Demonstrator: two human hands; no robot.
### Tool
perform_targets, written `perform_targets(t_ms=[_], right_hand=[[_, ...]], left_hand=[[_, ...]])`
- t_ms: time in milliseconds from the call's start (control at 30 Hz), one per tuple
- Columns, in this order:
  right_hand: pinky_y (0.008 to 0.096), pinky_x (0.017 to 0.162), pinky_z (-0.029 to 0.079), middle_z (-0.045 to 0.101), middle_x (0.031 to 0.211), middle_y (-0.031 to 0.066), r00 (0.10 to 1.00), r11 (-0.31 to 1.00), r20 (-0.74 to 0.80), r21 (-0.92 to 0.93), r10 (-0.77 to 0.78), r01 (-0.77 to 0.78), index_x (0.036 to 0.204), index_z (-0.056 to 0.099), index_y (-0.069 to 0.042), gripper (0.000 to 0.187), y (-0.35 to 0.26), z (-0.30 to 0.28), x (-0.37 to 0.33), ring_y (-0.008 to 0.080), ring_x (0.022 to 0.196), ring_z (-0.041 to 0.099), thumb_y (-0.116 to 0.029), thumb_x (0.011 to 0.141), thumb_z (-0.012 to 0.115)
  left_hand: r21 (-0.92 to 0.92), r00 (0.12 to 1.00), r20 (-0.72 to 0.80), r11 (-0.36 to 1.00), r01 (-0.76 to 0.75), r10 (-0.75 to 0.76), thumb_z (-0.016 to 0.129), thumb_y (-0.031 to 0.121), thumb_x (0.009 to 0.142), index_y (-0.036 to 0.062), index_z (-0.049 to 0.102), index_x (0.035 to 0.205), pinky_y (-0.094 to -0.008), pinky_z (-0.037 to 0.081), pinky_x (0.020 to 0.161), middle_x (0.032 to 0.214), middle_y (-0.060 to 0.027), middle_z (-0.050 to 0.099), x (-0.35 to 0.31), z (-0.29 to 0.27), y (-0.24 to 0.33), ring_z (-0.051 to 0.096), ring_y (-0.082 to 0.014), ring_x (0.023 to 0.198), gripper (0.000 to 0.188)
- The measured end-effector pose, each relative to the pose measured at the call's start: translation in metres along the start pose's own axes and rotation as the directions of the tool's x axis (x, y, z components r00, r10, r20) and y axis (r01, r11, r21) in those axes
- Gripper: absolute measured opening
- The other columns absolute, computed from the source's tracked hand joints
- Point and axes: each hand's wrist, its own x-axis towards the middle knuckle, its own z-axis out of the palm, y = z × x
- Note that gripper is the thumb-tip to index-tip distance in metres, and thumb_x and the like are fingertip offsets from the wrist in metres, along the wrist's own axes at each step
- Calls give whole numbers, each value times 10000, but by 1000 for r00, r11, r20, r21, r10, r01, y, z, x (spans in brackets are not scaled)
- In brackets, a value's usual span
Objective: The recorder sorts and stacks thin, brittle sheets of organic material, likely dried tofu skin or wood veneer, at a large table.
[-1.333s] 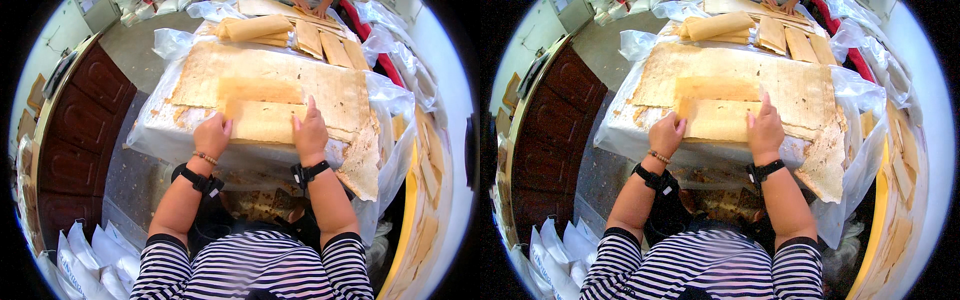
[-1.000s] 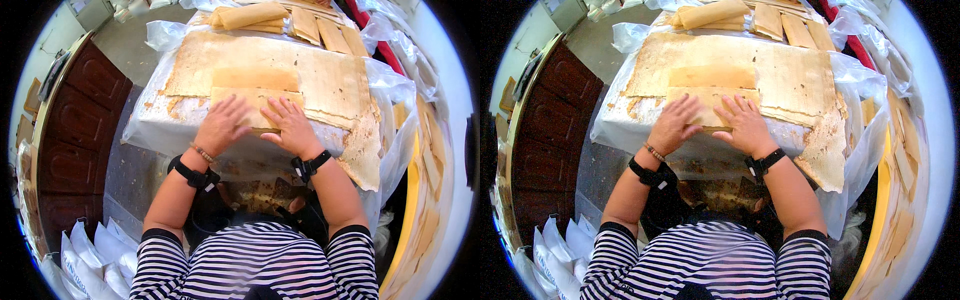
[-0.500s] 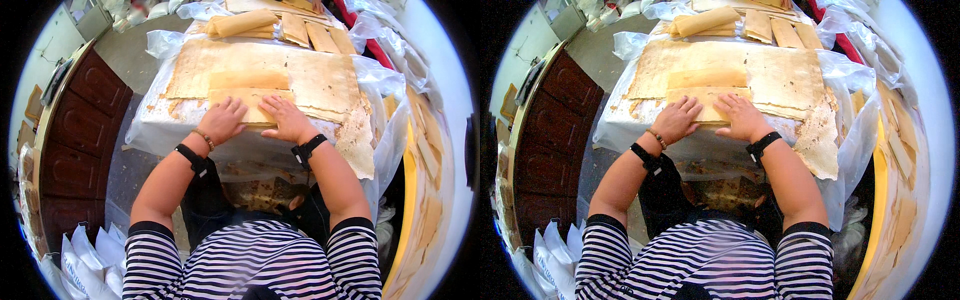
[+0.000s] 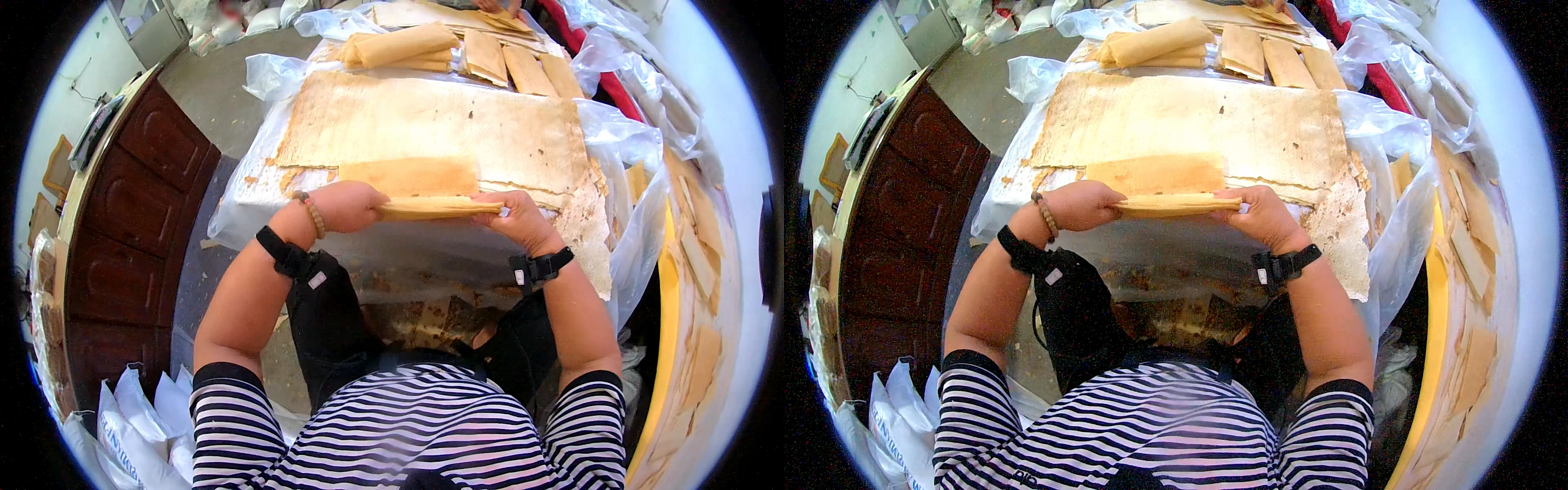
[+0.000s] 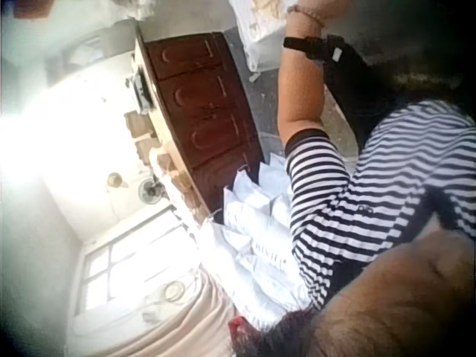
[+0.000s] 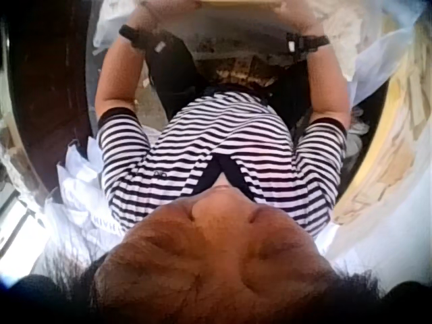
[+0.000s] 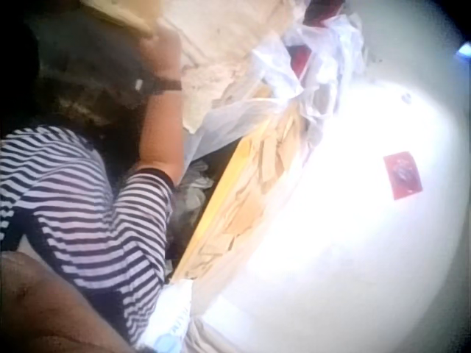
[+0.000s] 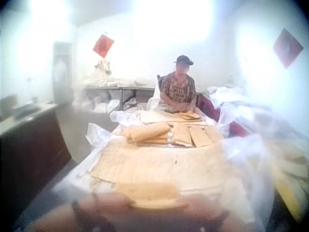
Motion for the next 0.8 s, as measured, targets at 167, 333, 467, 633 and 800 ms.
perform_targets(t_ms=[167,333,467,633,800], right_hand=[[273,680,494,696,827,17,985,958,-169,285,27,23,1036,719,-38,234,19,18,16,82,734,588,-216,885,702],[274,635,466,641,782,12,954,934,-251,351,165,-69,1036,675,26,321,18,29,38,94,687,552,-272,916,661],[285,624,466,631,753,8,945,946,-259,301,200,-118,1038,663,38,342,15,23,47,104,676,549,-283,920,653],[352,641,482,681,764,127,922,971,-325,179,210,-158,955,668,54,376,33,28,64,209,681,618,-315,883,668],[454,717,491,652,829,280,924,963,-353,-160,149,-217,883,655,66,440,35,30,77,405,787,632,-372,844,660]], left_hand=[[-164,973,199,975,150,-116,625,246,876,12,669,1077,-358,509,733,840,-125,692,5,-28,-16,622,-218,761,312],[-734,970,-63,669,116,-237,714,342,828,-16,688,1099,-304,467,808,943,-26,691,-27,13,-80,578,-153,833,449],[-916,949,-133,401,-7,-286,695,274,880,28,702,1071,-234,451,748,912,6,680,-34,49,-85,558,-78,796,312],[-801,765,-374,598,19,-525,689,290,878,-3,680,1068,-306,481,685,861,-51,689,-3,78,-76,599,-145,752,349],[-617,451,-696,786,22,-559,655,255,878,-32,625,1128,-385,504,658,816,-143,688,15,99,-57,649,-316,736,382]])
